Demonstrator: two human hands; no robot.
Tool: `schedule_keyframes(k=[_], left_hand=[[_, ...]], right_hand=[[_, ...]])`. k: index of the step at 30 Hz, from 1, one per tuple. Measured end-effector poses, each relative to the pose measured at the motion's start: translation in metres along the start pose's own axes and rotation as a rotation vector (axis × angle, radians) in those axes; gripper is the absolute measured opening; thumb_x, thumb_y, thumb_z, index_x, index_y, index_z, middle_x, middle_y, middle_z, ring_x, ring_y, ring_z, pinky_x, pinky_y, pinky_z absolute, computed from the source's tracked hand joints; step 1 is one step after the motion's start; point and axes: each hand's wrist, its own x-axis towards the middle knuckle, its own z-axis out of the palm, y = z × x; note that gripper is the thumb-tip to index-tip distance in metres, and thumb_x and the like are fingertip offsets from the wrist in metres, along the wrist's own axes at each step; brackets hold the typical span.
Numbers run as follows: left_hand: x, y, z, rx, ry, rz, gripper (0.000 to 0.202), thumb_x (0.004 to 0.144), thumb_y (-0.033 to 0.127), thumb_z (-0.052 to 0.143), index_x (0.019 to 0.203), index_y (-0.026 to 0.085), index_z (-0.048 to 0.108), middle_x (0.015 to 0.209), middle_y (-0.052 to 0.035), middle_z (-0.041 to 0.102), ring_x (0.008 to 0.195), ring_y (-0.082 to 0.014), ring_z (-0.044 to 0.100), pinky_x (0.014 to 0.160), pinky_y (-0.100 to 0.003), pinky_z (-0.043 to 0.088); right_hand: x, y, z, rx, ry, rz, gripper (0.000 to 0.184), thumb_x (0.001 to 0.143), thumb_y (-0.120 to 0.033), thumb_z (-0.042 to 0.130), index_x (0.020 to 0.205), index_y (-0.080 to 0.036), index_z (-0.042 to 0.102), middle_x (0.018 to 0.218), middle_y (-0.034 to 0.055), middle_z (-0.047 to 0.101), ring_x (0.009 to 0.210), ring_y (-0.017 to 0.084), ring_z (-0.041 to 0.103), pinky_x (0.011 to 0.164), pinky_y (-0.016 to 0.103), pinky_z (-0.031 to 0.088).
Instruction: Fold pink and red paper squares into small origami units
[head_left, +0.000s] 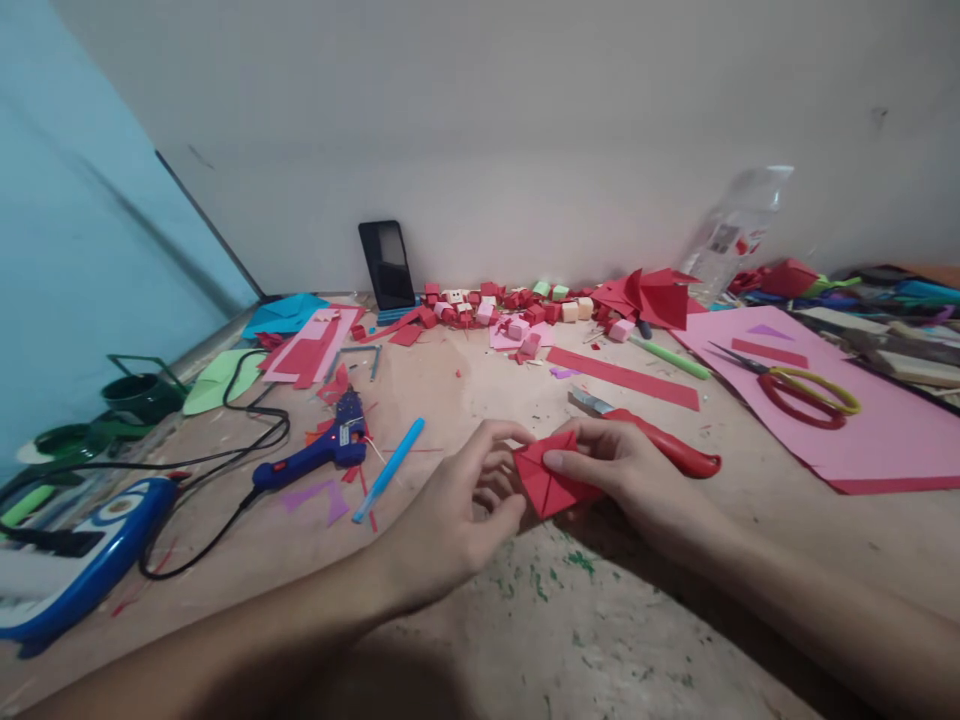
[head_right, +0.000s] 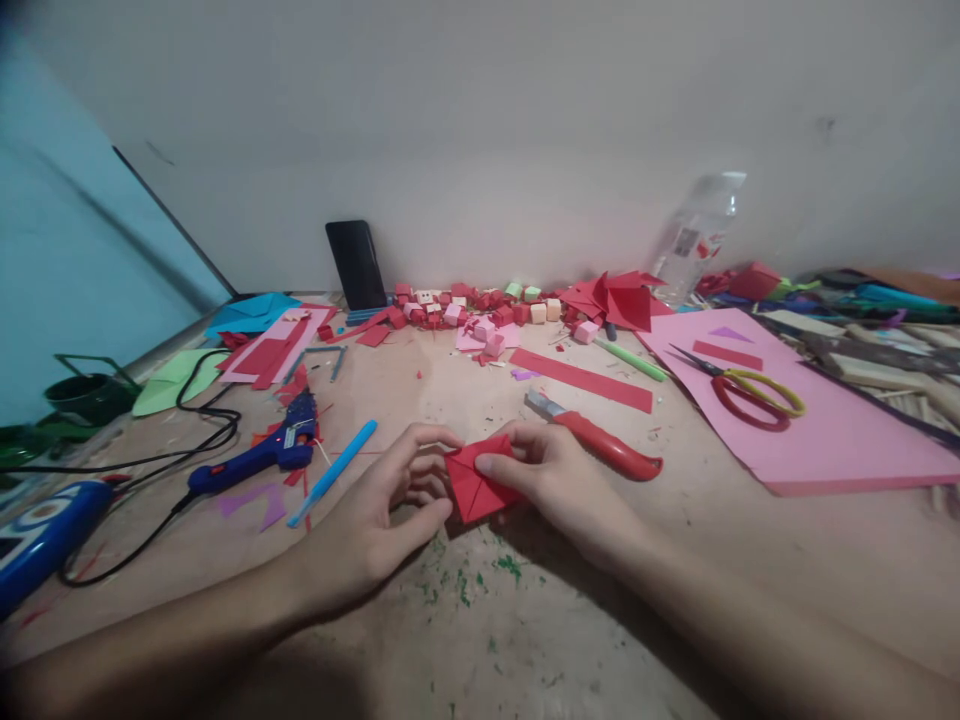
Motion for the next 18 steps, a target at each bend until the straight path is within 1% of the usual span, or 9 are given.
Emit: schedule_keyframes(k=[2,4,8,10,12,14,15,16,18], left_hand=[[-0.0026,0.0032,0.0001,0.124,-0.038,0.083,0.029,0.092,0.012,0.054,0.119,0.02,0.06,0.099,-0.0031,0.071,0.083,-0.0149,0.065,0.074,-0.026,0.051],[-0.0042,0.0053,0.0004,0.243,-0.048,0.146,0.022,0.095,0.013,0.055,0.114,0.018,0.066,0.101,-0.0051,0.073,0.085,-0.0157,0.067,0.078,-0.027,0.052],[-0.006,0.0047,0.0002,0.409,-0.052,0.286,0.02,0.098,0.013,0.057,0.113,0.015,0.069,0.101,-0.0069,0.076,0.087,-0.0166,0.069,0.081,-0.026,0.051],[-0.0067,0.0035,-0.001,0.489,-0.055,0.367,0.02,0.099,0.012,0.056,0.113,0.014,0.069,0.096,-0.0061,0.076,0.084,-0.0161,0.068,0.079,-0.026,0.05],[-0.0072,0.003,-0.003,0.578,0.006,0.428,0.018,0.099,0.015,0.059,0.114,0.014,0.07,0.086,-0.0042,0.074,0.075,-0.0155,0.064,0.072,-0.026,0.048],[-0.0071,0.0038,-0.0053,0.639,0.094,0.461,0.017,0.096,0.017,0.065,0.113,0.015,0.071,0.077,-0.0013,0.068,0.066,-0.0144,0.059,0.065,-0.026,0.046],[-0.0069,0.0045,-0.0063,0.65,0.115,0.464,0.017,0.095,0.016,0.067,0.112,0.016,0.071,0.076,-0.0005,0.066,0.065,-0.0141,0.058,0.064,-0.026,0.045],[-0.0065,0.0052,-0.0071,0.643,0.117,0.464,0.017,0.094,0.014,0.068,0.111,0.017,0.071,0.078,-0.0005,0.065,0.068,-0.014,0.059,0.065,-0.026,0.046],[-0.0058,0.0058,-0.0074,0.598,0.079,0.449,0.018,0.093,0.009,0.065,0.107,0.018,0.072,0.093,-0.0032,0.065,0.079,-0.0147,0.064,0.07,-0.025,0.05]], right_hand=[[0.0011,0.0009,-0.0014,0.119,-0.006,0.003,0.031,0.078,-0.043,0.087,0.082,-0.017,0.07,0.063,-0.0006,0.067,0.051,0.012,0.058,0.05,0.024,0.042],[0.0017,0.0016,-0.0024,0.202,-0.011,0.0,0.031,0.078,-0.041,0.088,0.08,-0.017,0.069,0.063,-0.0009,0.068,0.05,0.011,0.058,0.051,0.023,0.042],[0.0014,0.0039,-0.0036,0.299,-0.031,0.033,0.032,0.074,-0.039,0.092,0.082,-0.017,0.07,0.07,0.0014,0.072,0.058,0.014,0.063,0.06,0.027,0.049],[0.0006,0.0043,-0.0038,0.31,-0.041,0.049,0.031,0.073,-0.037,0.093,0.083,-0.016,0.073,0.074,0.0028,0.074,0.063,0.015,0.067,0.063,0.027,0.051],[-0.0005,0.0034,-0.0035,0.302,-0.057,0.07,0.029,0.072,-0.035,0.093,0.083,-0.015,0.075,0.076,0.0041,0.075,0.066,0.016,0.068,0.064,0.027,0.051],[-0.0015,0.0014,-0.003,0.282,-0.08,0.091,0.028,0.071,-0.033,0.093,0.081,-0.014,0.076,0.074,0.0042,0.075,0.064,0.015,0.067,0.061,0.026,0.049],[-0.0018,0.0004,-0.0028,0.274,-0.091,0.096,0.027,0.07,-0.033,0.094,0.078,-0.014,0.076,0.071,0.0035,0.074,0.062,0.014,0.065,0.059,0.024,0.047],[-0.002,-0.0003,-0.0027,0.268,-0.103,0.096,0.027,0.069,-0.033,0.094,0.076,-0.014,0.075,0.068,0.0026,0.072,0.059,0.013,0.063,0.057,0.023,0.045],[-0.002,-0.0007,-0.0028,0.266,-0.122,0.097,0.029,0.067,-0.034,0.095,0.074,-0.014,0.075,0.066,0.0015,0.07,0.056,0.011,0.06,0.054,0.022,0.042]])
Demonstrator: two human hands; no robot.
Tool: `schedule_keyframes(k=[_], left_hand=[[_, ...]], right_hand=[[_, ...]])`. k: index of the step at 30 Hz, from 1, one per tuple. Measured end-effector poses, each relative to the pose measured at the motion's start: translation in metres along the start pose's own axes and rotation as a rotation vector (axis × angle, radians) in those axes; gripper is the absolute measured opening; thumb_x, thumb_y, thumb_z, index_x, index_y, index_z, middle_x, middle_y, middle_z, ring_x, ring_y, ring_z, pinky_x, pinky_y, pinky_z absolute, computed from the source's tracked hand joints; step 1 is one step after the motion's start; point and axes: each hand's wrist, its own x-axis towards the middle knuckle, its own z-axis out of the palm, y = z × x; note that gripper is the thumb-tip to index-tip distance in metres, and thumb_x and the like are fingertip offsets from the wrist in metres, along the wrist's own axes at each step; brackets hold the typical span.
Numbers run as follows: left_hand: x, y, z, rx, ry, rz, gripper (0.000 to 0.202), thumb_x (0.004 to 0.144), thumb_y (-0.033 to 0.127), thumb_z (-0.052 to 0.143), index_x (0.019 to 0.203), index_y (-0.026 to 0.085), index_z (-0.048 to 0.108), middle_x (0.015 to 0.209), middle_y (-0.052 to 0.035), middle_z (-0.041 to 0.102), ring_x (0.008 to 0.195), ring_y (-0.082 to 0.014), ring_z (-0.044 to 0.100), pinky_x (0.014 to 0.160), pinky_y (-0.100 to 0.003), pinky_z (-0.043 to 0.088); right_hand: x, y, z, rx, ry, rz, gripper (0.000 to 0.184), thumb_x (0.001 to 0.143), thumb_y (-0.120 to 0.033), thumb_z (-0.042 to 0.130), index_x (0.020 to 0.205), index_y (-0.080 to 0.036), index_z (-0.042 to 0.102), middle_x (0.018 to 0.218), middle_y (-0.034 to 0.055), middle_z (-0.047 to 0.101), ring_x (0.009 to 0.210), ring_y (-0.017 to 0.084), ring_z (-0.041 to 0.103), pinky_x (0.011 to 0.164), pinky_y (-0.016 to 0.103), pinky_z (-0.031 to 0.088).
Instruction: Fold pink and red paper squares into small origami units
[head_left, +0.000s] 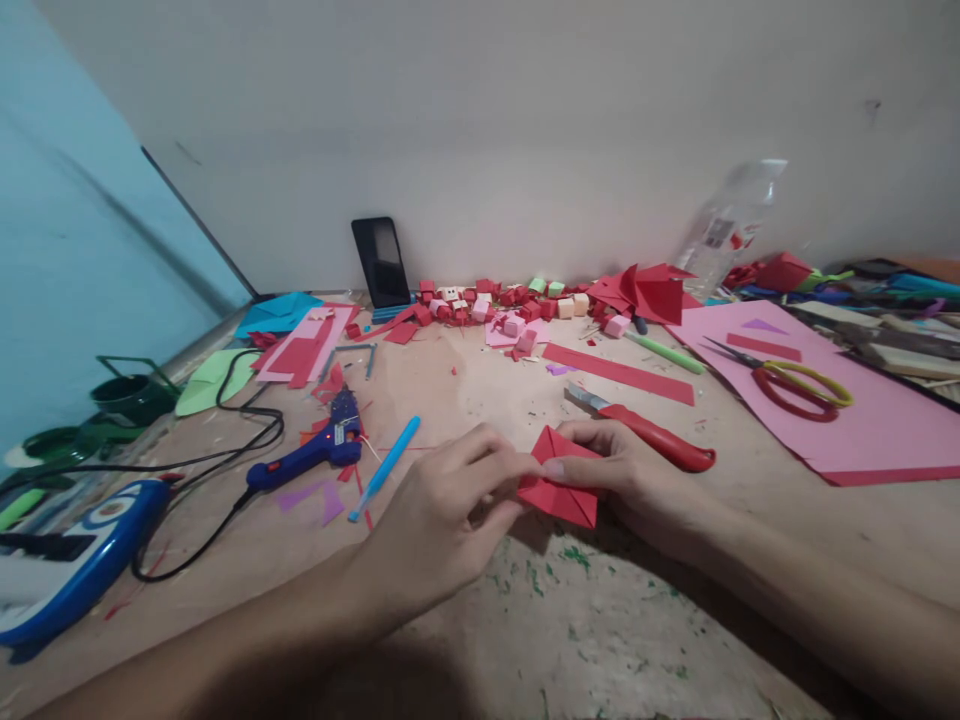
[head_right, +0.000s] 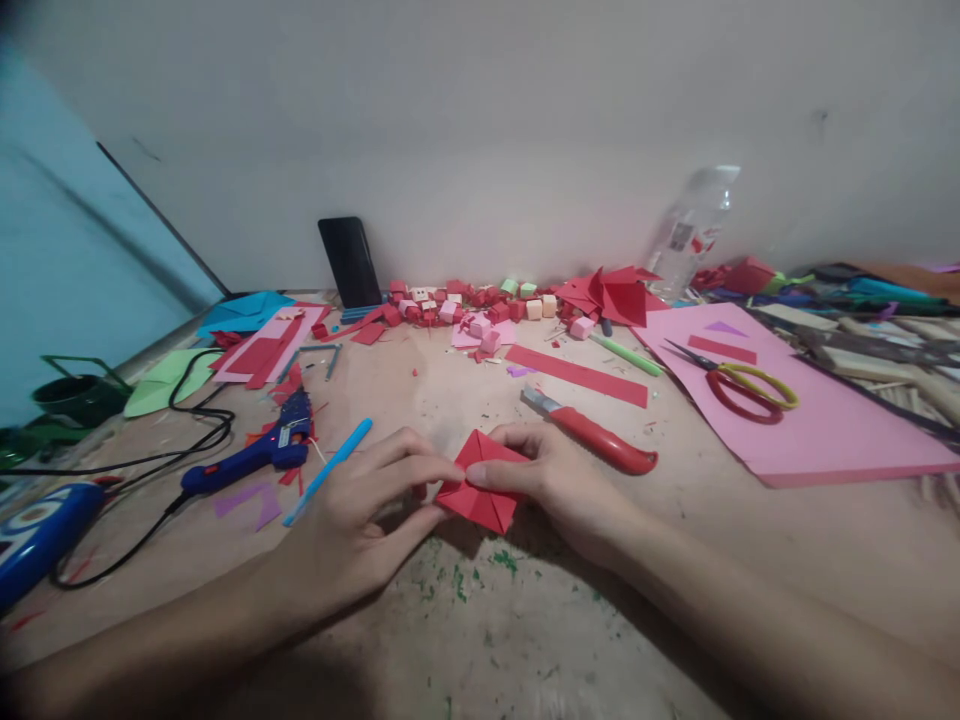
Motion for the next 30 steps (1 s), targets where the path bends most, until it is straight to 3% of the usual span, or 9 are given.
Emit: schedule_keyframes(k=[5,8,12,16,24,27,30], left_hand=[[-0.001,-0.002,0.006,-0.119,-0.014,-0.084,0.017,0.093,0.006,0.066,0.1,0.019,0.075,0.126,-0.008,0.057,0.091,-0.0137,0.067,0.081,-0.026,0.057],[-0.001,-0.003,0.007,-0.126,0.032,-0.092,0.014,0.094,0.01,0.068,0.101,0.018,0.076,0.128,-0.0085,0.057,0.089,-0.0133,0.067,0.079,-0.026,0.058],[-0.001,-0.004,0.007,-0.048,0.101,-0.038,0.017,0.093,0.008,0.067,0.1,0.018,0.079,0.125,-0.0089,0.059,0.092,-0.0152,0.066,0.082,-0.029,0.058],[-0.004,-0.006,0.007,-0.046,0.119,-0.006,0.018,0.094,0.009,0.067,0.095,0.02,0.082,0.13,-0.0093,0.056,0.094,-0.0151,0.064,0.082,-0.03,0.058],[-0.001,-0.003,0.005,-0.307,0.02,-0.223,0.012,0.085,0.018,0.082,0.092,0.027,0.086,0.149,-0.0061,0.047,0.114,-0.0199,0.062,0.099,-0.034,0.058],[0.004,-0.002,0.005,-0.437,-0.006,-0.347,0.011,0.083,0.018,0.083,0.087,0.027,0.086,0.145,-0.0056,0.052,0.114,-0.0206,0.063,0.091,-0.03,0.061],[0.007,-0.002,0.006,-0.569,-0.031,-0.471,0.011,0.078,0.02,0.085,0.088,0.025,0.086,0.139,-0.0069,0.057,0.091,-0.0167,0.069,0.069,-0.025,0.063]], right_hand=[[0.0,0.003,-0.002,0.052,-0.02,-0.016,0.029,0.072,-0.035,0.094,0.084,-0.016,0.076,0.075,0.0049,0.075,0.064,0.016,0.068,0.061,0.026,0.051],[-0.001,0.004,0.0,0.068,-0.054,-0.042,0.029,0.078,-0.039,0.089,0.086,-0.015,0.076,0.073,0.005,0.074,0.06,0.014,0.066,0.058,0.024,0.049],[-0.002,0.002,0.005,0.041,-0.067,-0.018,0.033,0.075,-0.04,0.09,0.092,-0.013,0.078,0.074,0.0058,0.073,0.056,0.011,0.061,0.054,0.022,0.045],[-0.002,0.001,0.006,0.007,-0.057,0.036,0.03,0.075,-0.038,0.089,0.084,-0.011,0.079,0.072,0.0073,0.073,0.059,0.012,0.062,0.055,0.022,0.044],[0.003,0.008,0.001,0.016,0.013,-0.007,0.026,0.072,-0.034,0.092,0.079,-0.013,0.08,0.071,0.0072,0.077,0.06,0.013,0.067,0.059,0.023,0.047],[0.003,0.008,0.001,0.034,0.023,-0.009,0.024,0.072,-0.033,0.092,0.076,-0.014,0.079,0.065,0.0055,0.075,0.054,0.012,0.065,0.055,0.022,0.046],[0.002,0.006,0.002,0.021,-0.001,-0.032,0.021,0.076,-0.032,0.089,0.075,-0.014,0.079,0.064,0.0059,0.075,0.054,0.012,0.066,0.055,0.022,0.047]])
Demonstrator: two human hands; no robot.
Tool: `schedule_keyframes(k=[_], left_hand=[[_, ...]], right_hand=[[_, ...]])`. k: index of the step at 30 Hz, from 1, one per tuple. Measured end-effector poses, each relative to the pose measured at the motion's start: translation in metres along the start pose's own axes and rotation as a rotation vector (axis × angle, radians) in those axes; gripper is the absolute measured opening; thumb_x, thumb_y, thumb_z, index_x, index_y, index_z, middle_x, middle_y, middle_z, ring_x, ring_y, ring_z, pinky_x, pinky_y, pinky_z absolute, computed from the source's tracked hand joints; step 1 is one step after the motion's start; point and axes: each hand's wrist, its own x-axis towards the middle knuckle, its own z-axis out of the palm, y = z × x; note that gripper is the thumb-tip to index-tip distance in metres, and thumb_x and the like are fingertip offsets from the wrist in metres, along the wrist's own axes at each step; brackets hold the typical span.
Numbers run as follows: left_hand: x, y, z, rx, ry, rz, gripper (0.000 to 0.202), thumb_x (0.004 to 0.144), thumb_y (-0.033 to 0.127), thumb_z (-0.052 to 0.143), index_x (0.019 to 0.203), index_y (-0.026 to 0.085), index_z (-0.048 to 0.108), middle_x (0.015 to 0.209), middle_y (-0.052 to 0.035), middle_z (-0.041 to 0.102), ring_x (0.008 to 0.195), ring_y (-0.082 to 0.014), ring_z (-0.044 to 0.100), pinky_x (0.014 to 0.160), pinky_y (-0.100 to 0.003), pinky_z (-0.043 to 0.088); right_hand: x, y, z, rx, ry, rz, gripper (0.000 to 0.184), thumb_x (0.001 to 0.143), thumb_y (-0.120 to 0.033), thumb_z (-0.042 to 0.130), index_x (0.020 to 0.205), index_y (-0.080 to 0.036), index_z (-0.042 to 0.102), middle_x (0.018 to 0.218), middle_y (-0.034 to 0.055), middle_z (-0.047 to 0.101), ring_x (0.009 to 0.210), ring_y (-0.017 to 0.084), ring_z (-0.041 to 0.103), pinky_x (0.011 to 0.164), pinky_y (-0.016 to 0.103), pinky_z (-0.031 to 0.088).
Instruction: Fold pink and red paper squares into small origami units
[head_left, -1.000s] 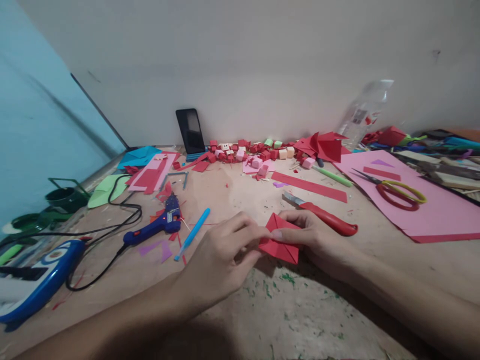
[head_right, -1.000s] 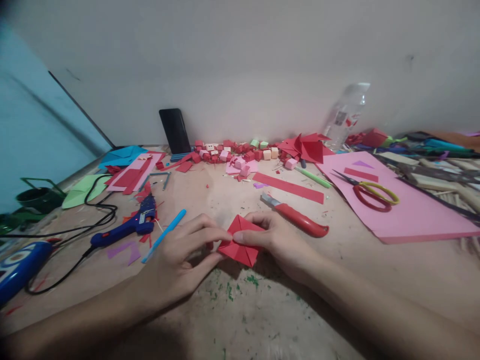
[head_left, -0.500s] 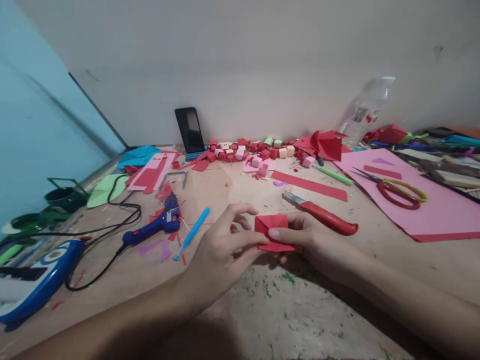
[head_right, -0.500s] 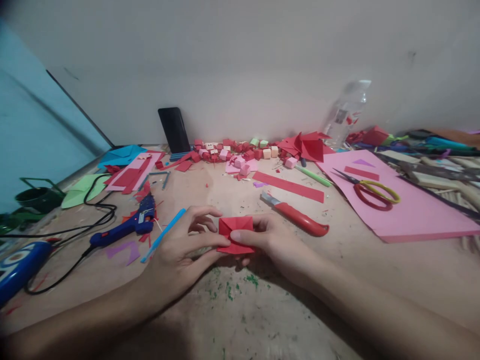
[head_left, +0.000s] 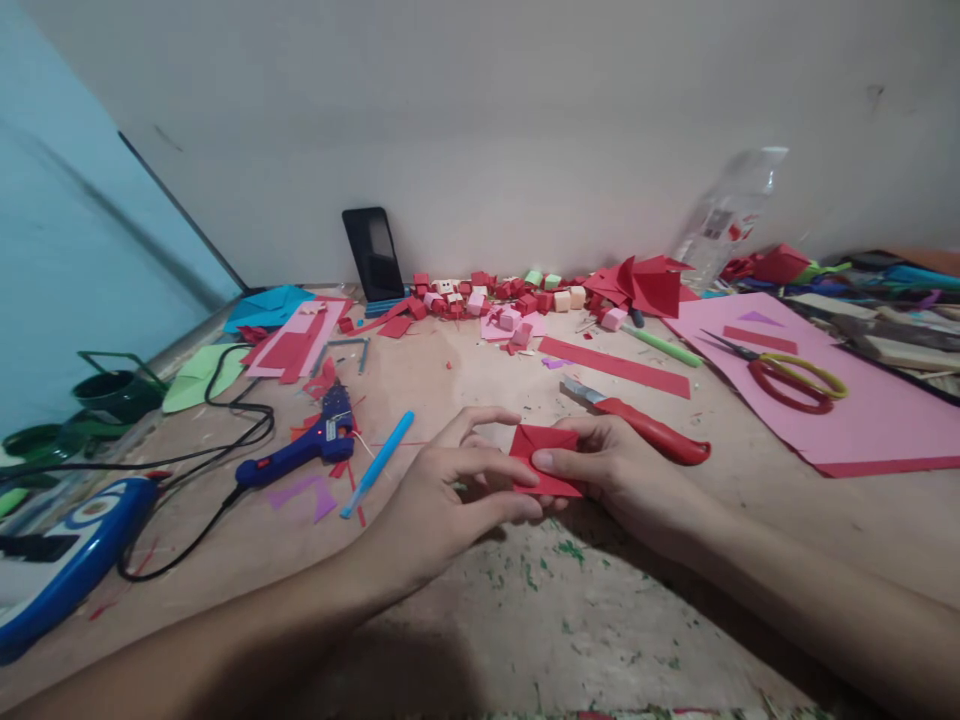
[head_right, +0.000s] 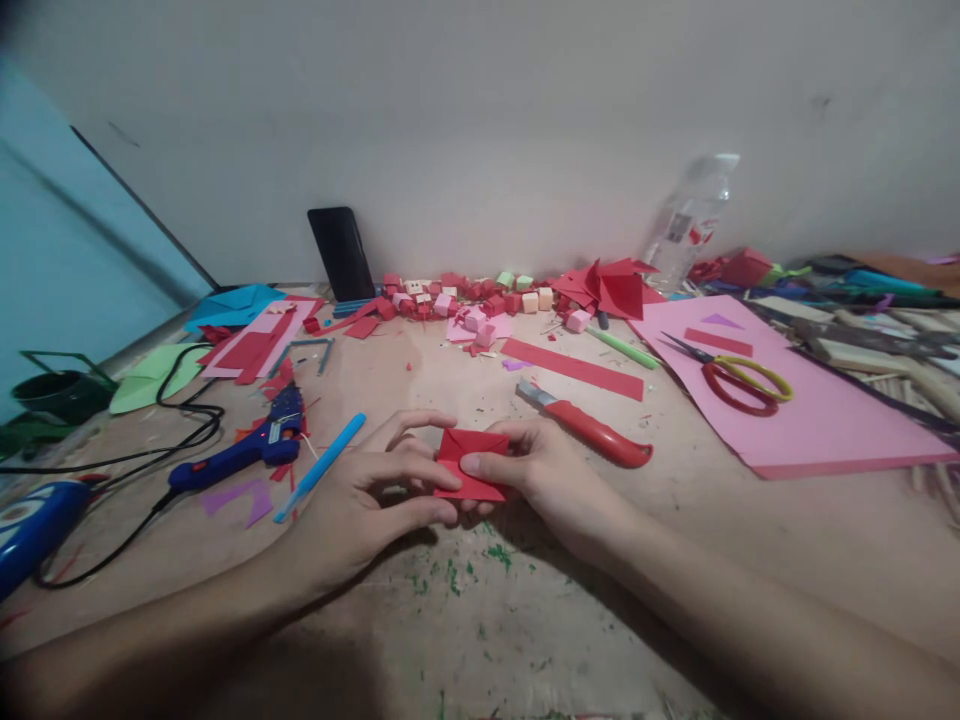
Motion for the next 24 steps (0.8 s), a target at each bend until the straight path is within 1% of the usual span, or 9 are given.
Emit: schedule_keyframes(k=[2,4,6,8,10,12,15,18,24], left_hand=[[0.001,-0.001,0.001,-0.055,-0.006,-0.05,0.014,0.075,0.021,0.087,0.089,0.023,0.086,0.138,-0.0072,0.058,0.076,-0.0124,0.069,0.06,-0.024,0.062],[0.002,-0.002,0.001,-0.065,0.002,-0.055,0.014,0.075,0.02,0.086,0.089,0.022,0.086,0.135,-0.0068,0.06,0.069,-0.0094,0.067,0.059,-0.024,0.061],[0.002,-0.003,0.001,-0.058,0.007,-0.029,0.01,0.079,0.021,0.083,0.088,0.022,0.086,0.127,-0.006,0.064,0.072,-0.0102,0.069,0.064,-0.023,0.061],[0.003,-0.005,0.001,-0.048,0.015,0.009,0.008,0.082,0.022,0.081,0.088,0.023,0.086,0.116,-0.0053,0.068,0.082,-0.0139,0.071,0.069,-0.023,0.06],[0.003,-0.005,0.0,-0.025,0.029,0.038,0.009,0.083,0.02,0.079,0.087,0.024,0.087,0.109,-0.0051,0.072,0.094,-0.0171,0.071,0.075,-0.023,0.058],[0.004,-0.006,-0.001,-0.013,0.039,0.048,0.011,0.084,0.019,0.078,0.087,0.023,0.087,0.105,-0.0054,0.075,0.096,-0.0183,0.07,0.078,-0.024,0.057],[0.004,-0.005,-0.001,-0.025,0.046,0.022,0.01,0.085,0.02,0.076,0.086,0.021,0.086,0.094,-0.0055,0.078,0.085,-0.0176,0.071,0.073,-0.025,0.055],[0.003,-0.003,0.0,-0.043,0.055,-0.034,0.011,0.084,0.022,0.076,0.078,0.02,0.084,0.082,-0.0044,0.076,0.073,-0.0159,0.067,0.066,-0.025,0.052],[0.004,-0.001,0.003,-0.105,0.079,-0.1,0.01,0.081,0.024,0.078,0.074,0.018,0.081,0.077,-0.003,0.075,0.069,-0.0148,0.064,0.063,-0.023,0.048]], right_hand=[[0.0,-0.001,0.0,-0.004,-0.011,-0.009,0.02,0.077,-0.031,0.088,0.076,-0.013,0.079,0.064,0.006,0.075,0.055,0.012,0.066,0.056,0.022,0.048],[0.0,-0.002,-0.001,-0.001,-0.017,0.006,0.02,0.076,-0.03,0.089,0.077,-0.013,0.079,0.065,0.0058,0.075,0.056,0.012,0.066,0.056,0.021,0.049],[0.0,-0.001,-0.001,0.009,-0.03,0.012,0.022,0.075,-0.032,0.09,0.078,-0.013,0.079,0.065,0.0056,0.075,0.056,0.012,0.067,0.056,0.021,0.049],[0.0,-0.001,-0.001,0.005,-0.039,0.014,0.023,0.075,-0.033,0.09,0.078,-0.013,0.079,0.064,0.005,0.075,0.055,0.012,0.067,0.055,0.021,0.049],[0.001,-0.002,-0.001,-0.016,-0.022,0.018,0.023,0.075,-0.034,0.09,0.076,-0.014,0.078,0.06,0.0034,0.073,0.052,0.011,0.065,0.053,0.021,0.048],[0.001,-0.003,0.0,-0.051,0.014,0.022,0.024,0.072,-0.034,0.091,0.076,-0.015,0.077,0.057,0.0024,0.072,0.05,0.011,0.064,0.052,0.021,0.048],[0.0,-0.005,0.002,-0.106,0.039,0.011,0.026,0.07,-0.035,0.092,0.074,-0.015,0.077,0.057,0.0032,0.073,0.051,0.012,0.065,0.053,0.022,0.049],[-0.003,-0.007,0.005,-0.158,0.014,-0.003,0.026,0.074,-0.037,0.089,0.074,-0.015,0.076,0.061,0.0052,0.076,0.053,0.014,0.068,0.055,0.023,0.051],[-0.004,-0.009,0.01,-0.243,0.02,-0.025,0.029,0.075,-0.042,0.089,0.075,-0.016,0.075,0.062,0.0062,0.076,0.056,0.018,0.071,0.056,0.028,0.055]])
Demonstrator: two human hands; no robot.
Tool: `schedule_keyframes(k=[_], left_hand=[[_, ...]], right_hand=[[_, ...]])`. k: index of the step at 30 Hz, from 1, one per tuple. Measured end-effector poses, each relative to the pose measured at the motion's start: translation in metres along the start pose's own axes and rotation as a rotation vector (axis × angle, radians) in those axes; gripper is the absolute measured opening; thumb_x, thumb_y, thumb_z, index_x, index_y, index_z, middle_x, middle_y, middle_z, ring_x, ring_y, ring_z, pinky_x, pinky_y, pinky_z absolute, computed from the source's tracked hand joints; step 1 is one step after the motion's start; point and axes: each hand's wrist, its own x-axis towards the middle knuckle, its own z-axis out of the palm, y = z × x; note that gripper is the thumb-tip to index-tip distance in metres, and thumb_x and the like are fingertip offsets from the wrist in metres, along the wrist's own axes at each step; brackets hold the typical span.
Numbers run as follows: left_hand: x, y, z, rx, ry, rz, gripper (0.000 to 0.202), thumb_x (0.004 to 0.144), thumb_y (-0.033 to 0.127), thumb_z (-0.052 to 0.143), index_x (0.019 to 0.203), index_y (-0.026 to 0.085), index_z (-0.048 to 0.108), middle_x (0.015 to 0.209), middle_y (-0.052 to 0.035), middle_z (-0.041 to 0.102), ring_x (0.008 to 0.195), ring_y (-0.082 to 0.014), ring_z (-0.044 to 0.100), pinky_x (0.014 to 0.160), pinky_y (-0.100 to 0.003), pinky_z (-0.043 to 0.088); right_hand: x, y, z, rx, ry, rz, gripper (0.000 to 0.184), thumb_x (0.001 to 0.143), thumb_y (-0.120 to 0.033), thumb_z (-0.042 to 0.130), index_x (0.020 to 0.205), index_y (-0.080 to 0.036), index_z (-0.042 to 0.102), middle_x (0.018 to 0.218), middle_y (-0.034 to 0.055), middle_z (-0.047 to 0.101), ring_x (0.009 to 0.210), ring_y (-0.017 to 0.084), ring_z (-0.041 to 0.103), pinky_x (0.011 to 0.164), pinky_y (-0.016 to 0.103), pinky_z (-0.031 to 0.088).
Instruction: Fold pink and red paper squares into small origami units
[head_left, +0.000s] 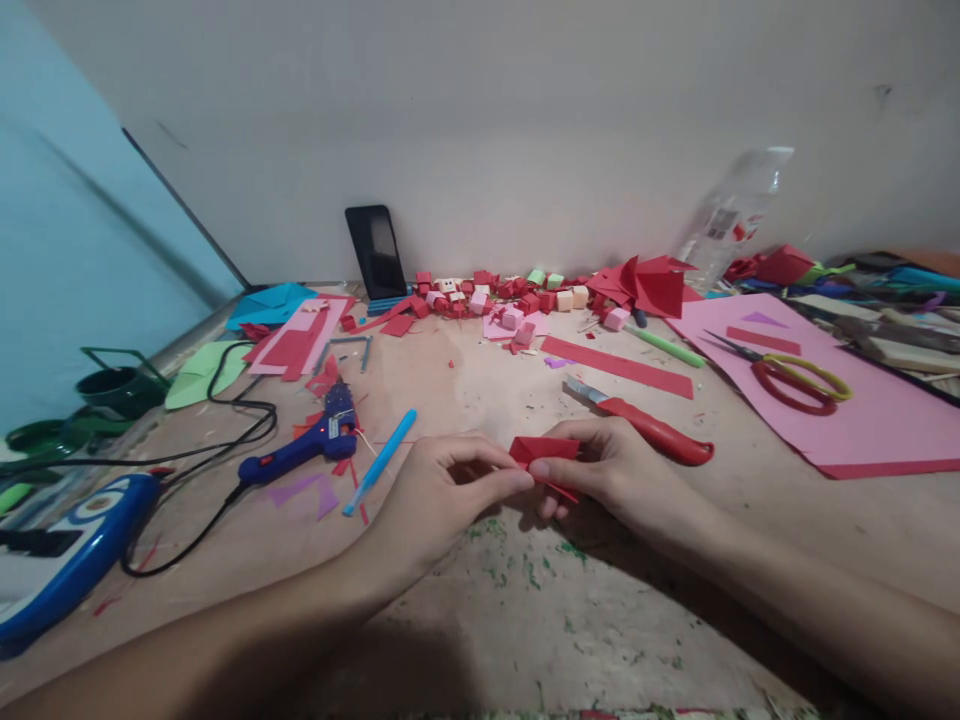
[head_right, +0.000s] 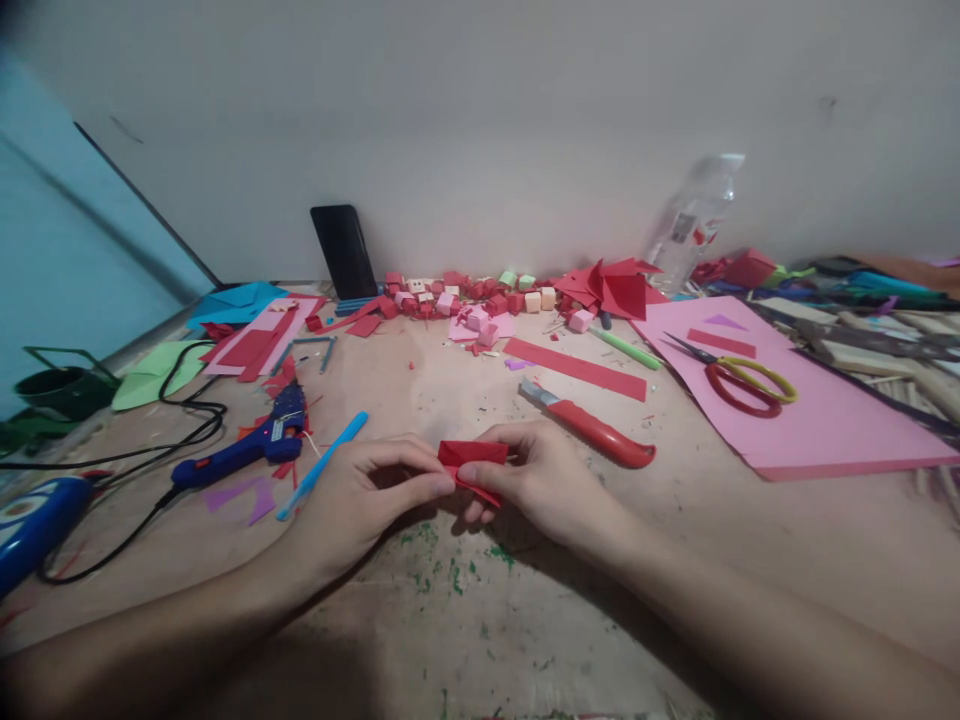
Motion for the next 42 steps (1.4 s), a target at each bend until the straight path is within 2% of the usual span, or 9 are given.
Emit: schedule_keyframes(k=[3,8,11,13,20,24,31,36,42], left_hand=[[0.0,0.001,0.0,0.02,0.03,-0.011,0.012,0.082,0.024,0.076,0.072,0.018,0.08,0.075,-0.0028,0.074,0.066,-0.0133,0.061,0.06,-0.022,0.046],[0.001,0.0,-0.002,0.031,0.148,-0.025,0.017,0.081,0.032,0.079,0.072,0.017,0.078,0.065,-0.0003,0.069,0.056,-0.0111,0.056,0.055,-0.022,0.043],[0.002,-0.002,-0.005,-0.014,0.232,-0.026,0.019,0.079,0.035,0.079,0.074,0.017,0.077,0.063,0.0004,0.067,0.055,-0.0109,0.056,0.053,-0.022,0.044],[0.003,-0.003,-0.006,-0.044,0.26,-0.038,0.02,0.079,0.036,0.08,0.077,0.017,0.077,0.062,0.0009,0.066,0.054,-0.0114,0.057,0.051,-0.021,0.045],[0.002,0.001,-0.003,-0.07,0.232,-0.057,0.019,0.076,0.035,0.081,0.082,0.016,0.078,0.055,0.0024,0.064,0.046,-0.0101,0.055,0.045,-0.02,0.045],[0.002,0.001,-0.002,-0.091,0.226,-0.062,0.023,0.076,0.031,0.08,0.095,0.017,0.079,0.054,0.0024,0.065,0.046,-0.011,0.057,0.045,-0.02,0.046],[0.002,-0.003,-0.003,-0.06,0.222,0.0,0.014,0.078,0.027,0.078,0.087,0.016,0.082,0.07,-0.0022,0.073,0.053,-0.0116,0.063,0.049,-0.021,0.051],[0.003,-0.003,-0.002,-0.077,0.204,-0.047,0.013,0.081,0.027,0.077,0.083,0.015,0.079,0.06,-0.0006,0.07,0.05,-0.0108,0.06,0.05,-0.02,0.049],[0.0,0.002,-0.001,-0.095,0.221,-0.063,0.014,0.079,0.027,0.078,0.08,0.014,0.073,0.064,-0.0021,0.072,0.059,-0.0134,0.067,0.056,-0.022,0.052]], right_hand=[[0.001,0.001,0.001,-0.008,0.022,-0.015,0.034,0.074,-0.045,0.089,0.082,-0.016,0.075,0.065,0.0066,0.077,0.057,0.019,0.072,0.058,0.03,0.056],[0.001,0.006,-0.003,0.166,0.11,-0.067,0.046,0.081,-0.043,0.086,0.115,-0.023,0.064,0.073,0.0009,0.076,0.06,0.018,0.073,0.062,0.031,0.059],[0.002,0.007,-0.007,0.273,0.087,-0.137,0.038,0.077,-0.036,0.091,0.102,-0.026,0.063,0.083,-0.001,0.075,0.071,0.018,0.073,0.064,0.029,0.058],[0.002,0.007,-0.008,0.223,0.079,-0.139,0.033,0.072,-0.031,0.094,0.091,-0.023,0.068,0.088,0.0006,0.075,0.075,0.017,0.073,0.064,0.028,0.057],[0.003,0.009,-0.005,0.108,0.206,-0.126,0.024,0.066,-0.032,0.094,0.075,-0.019,0.077,0.075,0.0026,0.076,0.066,0.016,0.067,0.067,0.03,0.053],[0.004,0.012,-0.006,0.155,0.249,-0.128,0.022,0.067,-0.032,0.095,0.076,-0.021,0.079,0.078,0.0034,0.078,0.073,0.018,0.07,0.073,0.032,0.056],[0.002,0.011,-0.003,0.162,0.19,-0.136,0.022,0.067,-0.033,0.095,0.082,-0.022,0.084,0.081,0.0041,0.078,0.075,0.019,0.07,0.076,0.034,0.057],[0.0,0.008,0.002,0.148,0.224,-0.11,0.018,0.066,-0.035,0.093,0.068,-0.021,0.083,0.066,0.003,0.072,0.063,0.017,0.064,0.065,0.032,0.055],[0.0,0.012,0.008,0.194,0.264,-0.101,0.021,0.063,-0.035,0.094,0.069,-0.02,0.081,0.071,0.0045,0.075,0.067,0.019,0.067,0.07,0.036,0.056]])
